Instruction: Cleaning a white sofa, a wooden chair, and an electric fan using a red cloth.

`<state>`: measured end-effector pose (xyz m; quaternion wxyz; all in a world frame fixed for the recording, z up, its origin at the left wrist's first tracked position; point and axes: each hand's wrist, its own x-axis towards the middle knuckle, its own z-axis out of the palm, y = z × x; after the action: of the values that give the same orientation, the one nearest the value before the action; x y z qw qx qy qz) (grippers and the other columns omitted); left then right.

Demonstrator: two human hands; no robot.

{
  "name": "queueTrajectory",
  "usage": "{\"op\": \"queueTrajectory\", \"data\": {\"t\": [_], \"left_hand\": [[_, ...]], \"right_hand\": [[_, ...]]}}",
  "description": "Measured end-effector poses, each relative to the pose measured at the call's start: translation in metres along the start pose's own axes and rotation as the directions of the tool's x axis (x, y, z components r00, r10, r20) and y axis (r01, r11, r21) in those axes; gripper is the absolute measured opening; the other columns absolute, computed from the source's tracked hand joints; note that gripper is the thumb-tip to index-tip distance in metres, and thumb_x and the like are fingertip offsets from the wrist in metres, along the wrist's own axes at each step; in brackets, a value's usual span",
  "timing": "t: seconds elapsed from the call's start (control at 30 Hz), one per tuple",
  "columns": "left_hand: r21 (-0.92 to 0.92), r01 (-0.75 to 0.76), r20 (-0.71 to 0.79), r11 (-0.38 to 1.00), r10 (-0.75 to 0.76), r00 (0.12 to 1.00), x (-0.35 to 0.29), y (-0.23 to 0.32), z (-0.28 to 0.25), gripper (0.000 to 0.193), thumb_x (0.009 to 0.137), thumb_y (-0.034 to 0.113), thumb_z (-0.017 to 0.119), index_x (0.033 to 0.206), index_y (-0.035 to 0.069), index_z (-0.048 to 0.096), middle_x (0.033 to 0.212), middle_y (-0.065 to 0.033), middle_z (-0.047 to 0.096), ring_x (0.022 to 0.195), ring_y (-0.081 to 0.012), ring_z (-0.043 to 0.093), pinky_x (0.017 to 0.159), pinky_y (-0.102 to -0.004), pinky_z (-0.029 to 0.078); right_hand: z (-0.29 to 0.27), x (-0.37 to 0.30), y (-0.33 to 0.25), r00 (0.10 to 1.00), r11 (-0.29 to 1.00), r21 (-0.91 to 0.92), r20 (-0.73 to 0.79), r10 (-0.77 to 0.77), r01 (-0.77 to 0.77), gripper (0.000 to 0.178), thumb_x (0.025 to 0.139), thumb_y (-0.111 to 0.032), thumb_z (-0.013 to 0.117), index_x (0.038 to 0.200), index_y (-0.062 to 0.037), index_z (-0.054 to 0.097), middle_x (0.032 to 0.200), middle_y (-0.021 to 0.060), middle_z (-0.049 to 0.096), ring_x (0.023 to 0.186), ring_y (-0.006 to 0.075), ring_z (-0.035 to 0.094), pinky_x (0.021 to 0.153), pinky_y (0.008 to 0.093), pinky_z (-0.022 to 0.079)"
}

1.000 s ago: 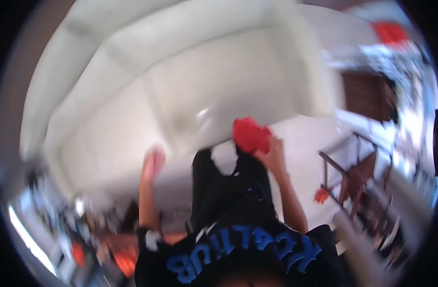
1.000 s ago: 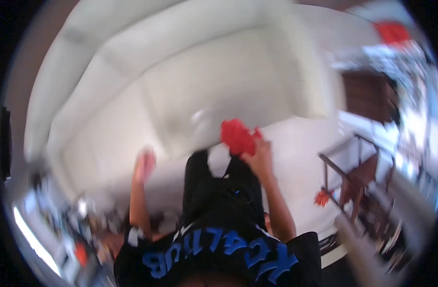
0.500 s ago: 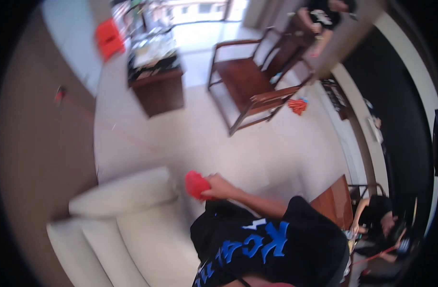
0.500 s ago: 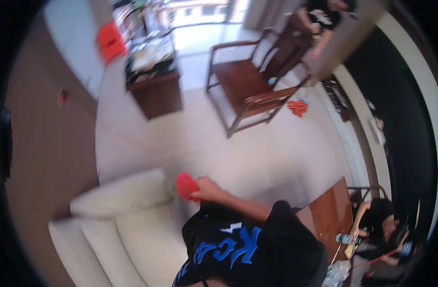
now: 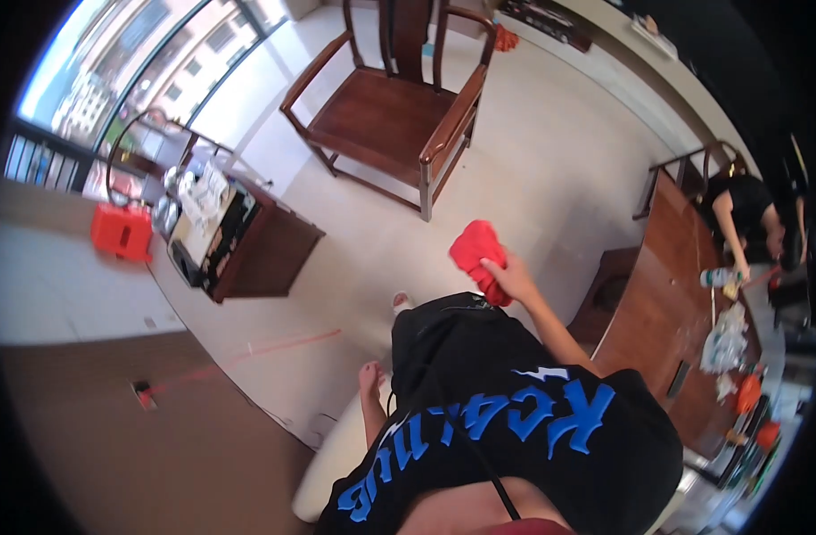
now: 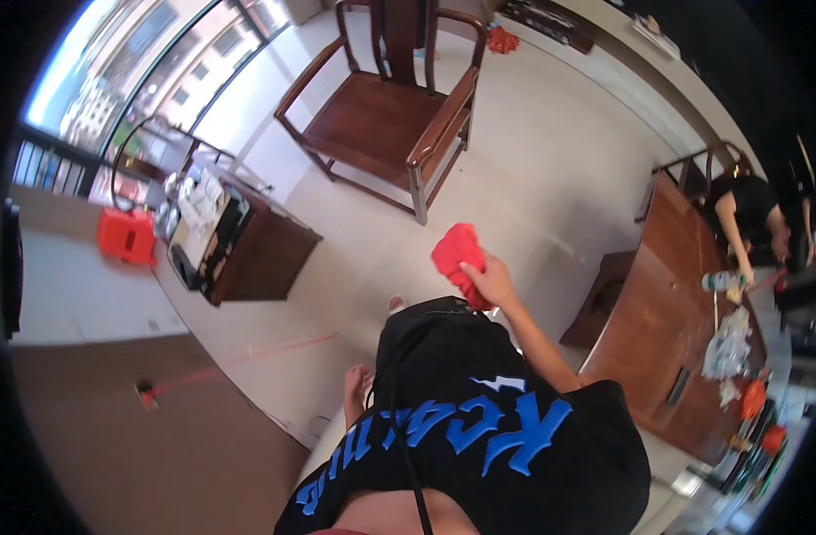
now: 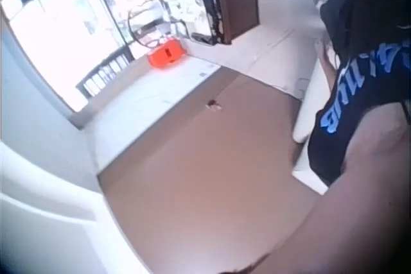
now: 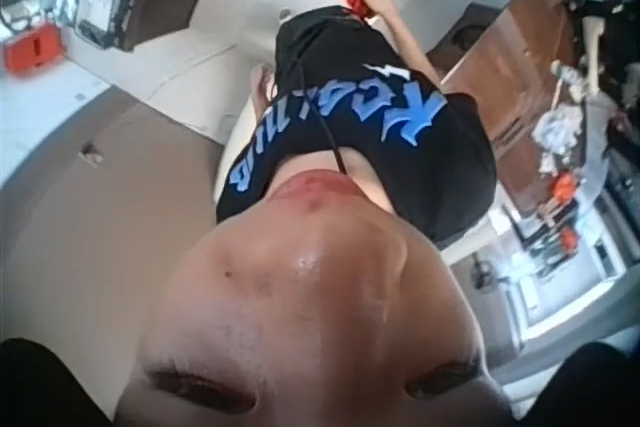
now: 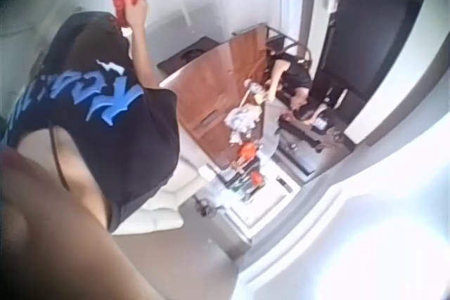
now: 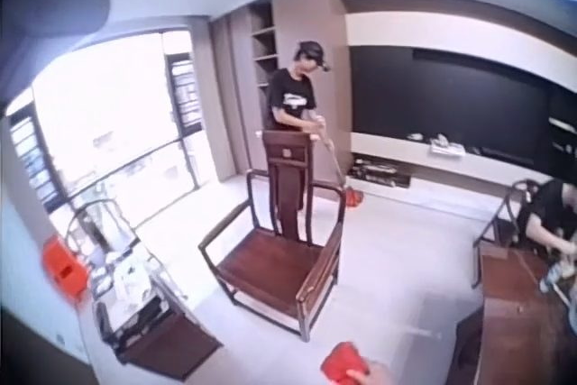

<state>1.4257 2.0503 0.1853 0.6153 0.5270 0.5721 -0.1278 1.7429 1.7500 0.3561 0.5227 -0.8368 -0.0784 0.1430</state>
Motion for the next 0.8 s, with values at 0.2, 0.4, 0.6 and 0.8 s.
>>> {"op": "queueTrajectory", "data": {"t": [0.2,0.4,0.6,0.8], "left_hand": [[0.092,-0.455,0.231,0.886,0.426,0.875,0.13,0.219,-0.027,0.031,0.095,0.029,0.048,0.112,0.005,0.056,0.09,-0.0051,0.06,0.079,-0.0169,0.061,0.066,-0.0293,0.051],[0.287,-0.508,0.448,0.812,0.355,0.821,0.136,0.45,0.096,0.034,0.098,0.034,0.047,0.117,0.007,0.057,0.101,-0.0045,0.062,0.086,-0.0158,0.06,0.069,-0.0314,0.05],[0.654,-0.626,0.625,0.424,0.163,0.763,0.167,0.453,0.272,0.066,0.087,0.032,0.066,0.138,0.001,0.037,0.128,-0.0198,0.05,0.107,-0.0285,0.056,0.092,-0.0379,0.046],[0.773,-0.634,0.566,0.035,0.412,0.714,0.156,0.433,0.358,0.076,0.084,0.032,0.067,0.132,-0.011,0.026,0.122,-0.0293,0.046,0.103,-0.0488,0.055,0.086,-0.0512,0.047]], "right_hand": [[0.007,0.042,-0.022,0.958,0.938,-0.345,-0.278,-0.066,-0.035,0.048,0.085,-0.028,0.066,0.128,-0.0091,0.057,0.106,0.0207,0.059,0.1,0.0389,0.054,0.092,0.0445,0.044],[0.038,0.174,-0.02,0.937,0.944,-0.328,-0.324,-0.135,0.023,0.045,0.082,-0.019,0.067,0.127,-0.0161,0.058,0.115,0.0163,0.054,0.106,0.0383,0.049,0.092,0.0454,0.045],[0.05,0.371,0.027,0.896,0.907,-0.396,-0.441,-0.05,-0.144,0.042,0.081,-0.019,0.068,0.122,-0.0202,0.06,0.115,0.0136,0.051,0.105,0.0356,0.049,0.085,0.0484,0.047],[-0.055,0.572,0.058,0.719,0.821,-0.433,-0.693,-0.039,-0.373,0.035,0.084,-0.021,0.064,0.119,-0.0225,0.06,0.107,0.0143,0.055,0.102,0.0346,0.051,0.08,0.048,0.049]]}}
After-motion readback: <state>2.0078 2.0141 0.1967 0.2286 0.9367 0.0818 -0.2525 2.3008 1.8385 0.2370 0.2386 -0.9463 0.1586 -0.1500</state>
